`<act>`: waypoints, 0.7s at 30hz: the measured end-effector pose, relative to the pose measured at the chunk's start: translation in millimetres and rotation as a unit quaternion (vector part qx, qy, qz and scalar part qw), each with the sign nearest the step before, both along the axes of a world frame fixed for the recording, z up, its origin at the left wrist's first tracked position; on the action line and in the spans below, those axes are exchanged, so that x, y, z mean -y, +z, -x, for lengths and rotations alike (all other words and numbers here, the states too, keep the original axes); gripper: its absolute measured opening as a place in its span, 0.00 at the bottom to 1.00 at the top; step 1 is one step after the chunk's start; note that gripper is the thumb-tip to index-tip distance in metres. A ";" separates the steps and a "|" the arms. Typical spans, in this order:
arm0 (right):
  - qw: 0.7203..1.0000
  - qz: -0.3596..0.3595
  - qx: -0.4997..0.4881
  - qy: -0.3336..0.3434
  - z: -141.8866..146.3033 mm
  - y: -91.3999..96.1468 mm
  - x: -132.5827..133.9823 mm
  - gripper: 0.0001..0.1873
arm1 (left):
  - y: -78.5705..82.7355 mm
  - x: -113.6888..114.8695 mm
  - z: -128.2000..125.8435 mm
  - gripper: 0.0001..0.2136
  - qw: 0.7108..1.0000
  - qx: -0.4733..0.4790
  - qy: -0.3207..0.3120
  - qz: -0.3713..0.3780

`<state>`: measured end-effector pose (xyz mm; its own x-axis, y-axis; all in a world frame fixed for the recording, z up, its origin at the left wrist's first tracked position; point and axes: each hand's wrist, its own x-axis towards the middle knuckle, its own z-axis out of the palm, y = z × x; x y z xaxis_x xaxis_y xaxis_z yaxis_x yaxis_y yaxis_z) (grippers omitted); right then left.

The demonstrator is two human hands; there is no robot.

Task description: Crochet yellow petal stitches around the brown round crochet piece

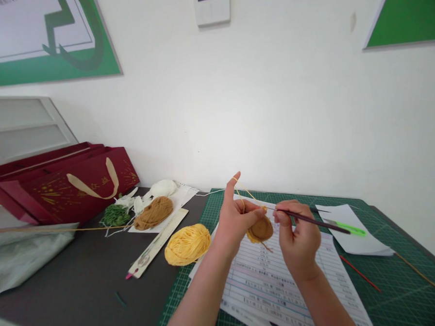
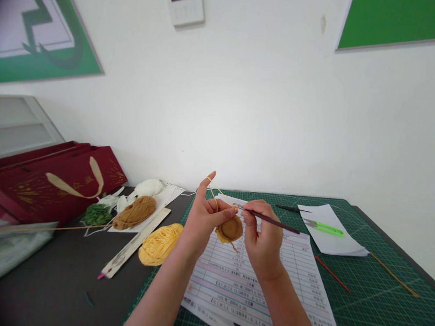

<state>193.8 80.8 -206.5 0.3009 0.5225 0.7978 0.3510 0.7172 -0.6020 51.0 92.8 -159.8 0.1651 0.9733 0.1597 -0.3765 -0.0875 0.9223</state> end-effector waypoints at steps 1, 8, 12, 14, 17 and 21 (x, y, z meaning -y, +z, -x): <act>0.999 0.019 -0.030 0.011 -0.6 1.4 0.5 0.02 | -0.2 -1.0 1.1 0.53 1.000 -0.002 -0.002 0.000; 0.935 0.177 -0.237 0.194 6.7 2.3 -7.4 0.14 | -1.8 -5.7 3.3 0.46 1.000 0.015 -0.019 -0.006; 0.874 0.266 -0.307 0.267 9.7 -8.7 -13.2 0.16 | -0.3 -3.7 0.4 0.42 0.999 0.030 -0.037 -0.004; 0.851 0.292 -0.333 0.282 10.4 -13.5 -15.1 0.18 | 1.7 -2.0 -0.1 0.42 0.998 0.034 -0.048 -0.002; 0.830 0.309 -0.359 0.296 11.5 -16.9 -16.7 0.19 | 4.0 0.1 -0.7 0.40 0.998 0.035 -0.057 0.002; 0.824 0.305 -0.368 0.305 13.3 -17.4 -17.2 0.19 | 2.4 1.0 -4.4 0.33 0.999 0.038 -0.025 0.004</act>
